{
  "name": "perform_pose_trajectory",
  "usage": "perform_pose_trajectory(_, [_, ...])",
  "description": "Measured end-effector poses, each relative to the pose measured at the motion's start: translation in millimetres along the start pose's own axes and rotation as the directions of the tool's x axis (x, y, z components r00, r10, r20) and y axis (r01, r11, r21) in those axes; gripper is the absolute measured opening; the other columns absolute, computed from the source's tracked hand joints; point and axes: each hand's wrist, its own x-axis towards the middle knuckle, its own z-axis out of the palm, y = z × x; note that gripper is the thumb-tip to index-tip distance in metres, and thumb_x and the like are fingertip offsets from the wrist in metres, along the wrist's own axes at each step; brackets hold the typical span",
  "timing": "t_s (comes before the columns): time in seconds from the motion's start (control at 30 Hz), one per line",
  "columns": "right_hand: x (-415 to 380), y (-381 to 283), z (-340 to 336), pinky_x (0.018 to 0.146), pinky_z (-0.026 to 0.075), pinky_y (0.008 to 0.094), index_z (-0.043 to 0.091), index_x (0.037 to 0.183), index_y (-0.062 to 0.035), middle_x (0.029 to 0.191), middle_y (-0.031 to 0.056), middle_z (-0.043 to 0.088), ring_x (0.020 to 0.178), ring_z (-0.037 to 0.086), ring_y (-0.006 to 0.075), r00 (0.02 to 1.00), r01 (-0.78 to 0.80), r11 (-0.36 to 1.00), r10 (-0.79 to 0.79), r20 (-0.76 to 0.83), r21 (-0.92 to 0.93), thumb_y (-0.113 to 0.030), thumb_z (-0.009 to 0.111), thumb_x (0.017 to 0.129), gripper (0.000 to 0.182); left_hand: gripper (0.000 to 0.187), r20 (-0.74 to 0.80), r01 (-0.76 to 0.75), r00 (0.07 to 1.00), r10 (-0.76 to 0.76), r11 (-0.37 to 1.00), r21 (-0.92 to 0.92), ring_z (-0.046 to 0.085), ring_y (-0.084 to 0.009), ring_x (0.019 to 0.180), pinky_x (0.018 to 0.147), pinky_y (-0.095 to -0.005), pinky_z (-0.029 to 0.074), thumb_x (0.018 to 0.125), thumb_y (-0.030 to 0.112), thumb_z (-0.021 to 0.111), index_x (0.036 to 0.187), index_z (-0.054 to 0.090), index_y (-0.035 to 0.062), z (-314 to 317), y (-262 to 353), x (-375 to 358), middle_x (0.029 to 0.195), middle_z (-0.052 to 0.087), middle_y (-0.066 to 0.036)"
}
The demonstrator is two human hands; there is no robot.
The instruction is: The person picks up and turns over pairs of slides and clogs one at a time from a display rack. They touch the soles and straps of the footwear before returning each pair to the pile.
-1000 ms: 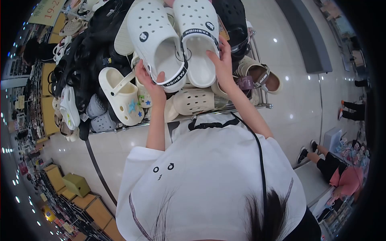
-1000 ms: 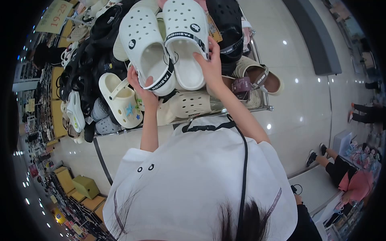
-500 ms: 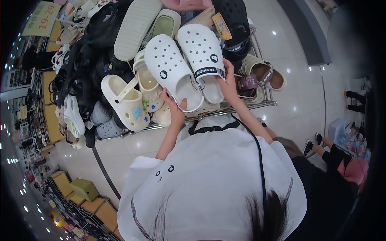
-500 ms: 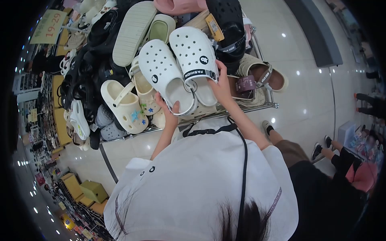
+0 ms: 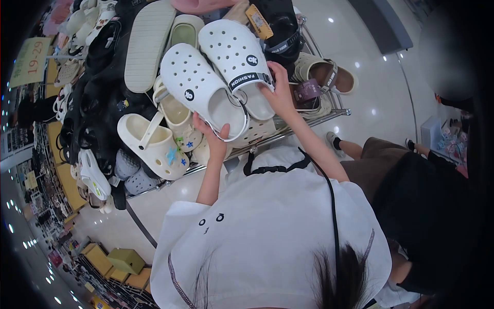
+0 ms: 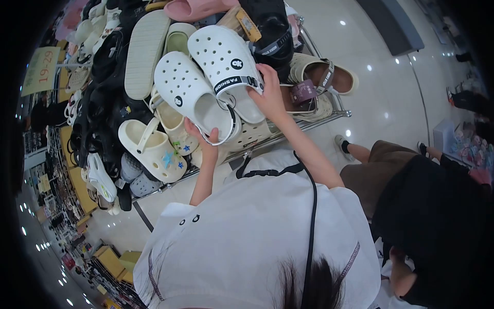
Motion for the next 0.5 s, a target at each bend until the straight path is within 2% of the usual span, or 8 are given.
perform_pose_trajectory(0.03, [-3,2,-2,0.094,0.033,0.0368,0.037,0.120,-0.0008,0.117,0.0187,0.039,0.110,0.040,0.0340,1.000,-0.006,1.000,0.006,-0.004,-0.006,-0.010,0.064,0.068,0.059,0.098,0.008,0.004,1.000,-0.004,1.000,-0.004,0.021,-0.0305,0.124,0.102,-0.0426,0.018,0.069,0.038,0.067,0.133,0.001,0.0040,-2,0,-2,0.132,0.018,-0.018])
perform_pose_trajectory(0.1, [-12,0,-5,0.093,0.033,0.0355,0.038,0.119,0.0006,0.116,0.0193,0.040,0.109,0.041,0.0331,0.990,-0.136,0.989,0.133,0.056,0.052,-0.013,0.063,0.071,0.057,0.110,0.111,-0.005,0.994,-0.002,0.998,0.067,0.017,-0.0303,0.127,0.103,-0.0419,0.018,0.067,0.049,0.068,0.136,-0.007,0.0058,-7,4,-8,0.137,0.014,-0.016])
perform_pose_trajectory(0.23, [-19,0,-6,0.093,0.033,0.0342,0.037,0.120,0.0022,0.116,0.0201,0.040,0.109,0.042,0.0324,0.977,-0.192,0.980,0.186,0.100,0.056,-0.015,0.063,0.072,0.057,0.109,0.133,0.015,0.991,-0.030,0.994,0.111,0.017,-0.0289,0.129,0.104,-0.0400,0.017,0.070,0.055,0.063,0.137,-0.008,0.0059,-14,14,-13,0.139,0.013,-0.015])
perform_pose_trajectory(0.3, [-19,2,-9,0.092,0.034,0.0342,0.037,0.120,0.0022,0.115,0.0199,0.040,0.108,0.043,0.0320,0.983,-0.155,0.986,0.149,0.111,0.053,-0.017,0.064,0.072,0.058,0.095,0.128,0.077,0.987,-0.102,0.980,0.185,0.021,-0.0300,0.128,0.103,-0.0395,0.019,0.076,0.046,0.060,0.138,0.000,0.0051,-16,18,-19,0.141,0.008,-0.018])
perform_pose_trajectory(0.33, [-20,3,-12,0.092,0.034,0.0343,0.037,0.121,0.0022,0.115,0.0197,0.040,0.107,0.043,0.0316,0.986,-0.120,0.992,0.113,0.121,0.048,-0.018,0.064,0.073,0.059,0.095,0.117,0.088,0.987,-0.111,0.979,0.186,0.021,-0.0300,0.128,0.103,-0.0395,0.019,0.076,0.046,0.060,0.138,0.000,0.0051,-17,16,-22,0.141,0.008,-0.018])
perform_pose_trajectory(0.4, [-21,4,-20,0.092,0.034,0.0341,0.037,0.121,0.0017,0.116,0.0188,0.040,0.107,0.043,0.0300,0.978,-0.132,0.990,0.122,0.169,0.046,-0.019,0.065,0.073,0.060,0.069,0.097,0.049,0.991,-0.087,0.939,0.340,0.027,-0.0309,0.125,0.100,-0.0385,0.025,0.085,0.028,0.053,0.137,0.013,0.0041,-24,12,-28,0.139,0.015,-0.019])
perform_pose_trajectory(0.43, [-19,5,-25,0.091,0.035,0.0340,0.036,0.122,0.0012,0.116,0.0180,0.041,0.107,0.043,0.0284,0.971,-0.137,0.990,0.125,0.202,0.043,-0.019,0.066,0.073,0.060,0.069,0.079,0.064,0.992,-0.097,0.937,0.342,0.027,-0.0309,0.125,0.100,-0.0385,0.025,0.085,0.028,0.053,0.137,0.013,0.0041,-27,11,-31,0.139,0.015,-0.019])
perform_pose_trajectory(0.5, [-19,6,-37,0.092,0.035,0.0329,0.035,0.123,-0.0002,0.117,0.0152,0.041,0.107,0.044,0.0250,0.964,-0.141,0.987,0.118,0.239,0.082,-0.016,0.065,0.074,0.060,0.055,0.117,-0.067,0.993,-0.005,0.801,0.596,0.032,-0.0307,0.120,0.095,-0.0363,0.032,0.087,0.009,0.044,0.136,0.020,0.0047,-27,24,-33,0.136,0.021,-0.019])
